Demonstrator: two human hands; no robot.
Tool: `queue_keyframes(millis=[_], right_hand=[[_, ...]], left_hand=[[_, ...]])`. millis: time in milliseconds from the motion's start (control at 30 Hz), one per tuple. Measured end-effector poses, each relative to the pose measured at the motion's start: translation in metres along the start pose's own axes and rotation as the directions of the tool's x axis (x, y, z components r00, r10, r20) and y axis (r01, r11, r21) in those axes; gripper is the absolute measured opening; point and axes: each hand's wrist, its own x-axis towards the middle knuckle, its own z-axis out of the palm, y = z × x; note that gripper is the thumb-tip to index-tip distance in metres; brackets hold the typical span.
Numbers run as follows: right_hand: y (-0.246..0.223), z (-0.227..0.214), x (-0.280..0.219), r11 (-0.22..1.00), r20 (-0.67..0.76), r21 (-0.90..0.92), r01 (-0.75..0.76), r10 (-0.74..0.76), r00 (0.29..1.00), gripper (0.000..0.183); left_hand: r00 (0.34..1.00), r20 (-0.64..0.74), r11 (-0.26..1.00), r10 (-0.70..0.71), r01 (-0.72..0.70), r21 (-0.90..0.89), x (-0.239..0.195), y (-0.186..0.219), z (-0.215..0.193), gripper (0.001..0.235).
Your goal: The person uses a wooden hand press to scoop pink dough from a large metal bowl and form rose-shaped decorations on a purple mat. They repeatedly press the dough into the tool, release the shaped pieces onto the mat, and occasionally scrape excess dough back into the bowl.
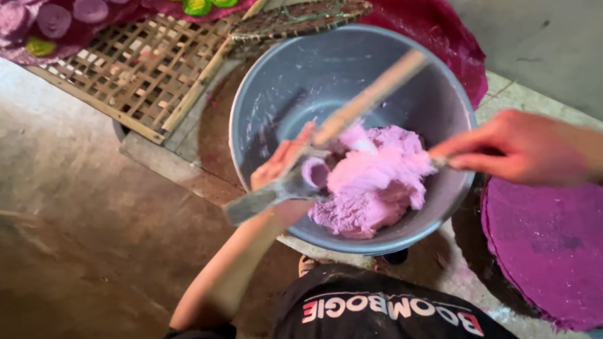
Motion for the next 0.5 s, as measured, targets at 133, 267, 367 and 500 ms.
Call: queue_keyframes(millis=[133, 267, 367, 500], right_hand=[[-0.058, 0.015, 0.045, 0.726, 0.052, -0.653, -0.218, 0.33, 0.943, 0.039], [-0.092, 0.07, 0.049, 0.448, -0.1, -0.881, 0.15, -0.487, 0.868, 0.023], [-0.088, 0.064, 0.023, 0.545, 0.004, -0.806, 0.233, -0.388, 0.922, 0.02], [-0.099, 0.024, -0.016, 0.631, -0.096, -0.776, -0.006, -0.109, 0.989, 0.038]], left_hand=[[0.99, 0.035, 0.887, 0.133, -0.135, 0.442, 0.006, 0.016, 0.018, 0.074], [0.989, 0.072, 0.941, 0.133, -0.148, 0.304, -0.004, 0.003, 0.023, 0.067], [0.994, 0.113, 0.957, 0.008, -0.04, 0.288, -0.021, -0.01, 0.016, 0.061], [0.951, 0.054, 0.752, 0.306, -0.276, 0.599, -0.006, -0.018, -0.014, 0.055]])
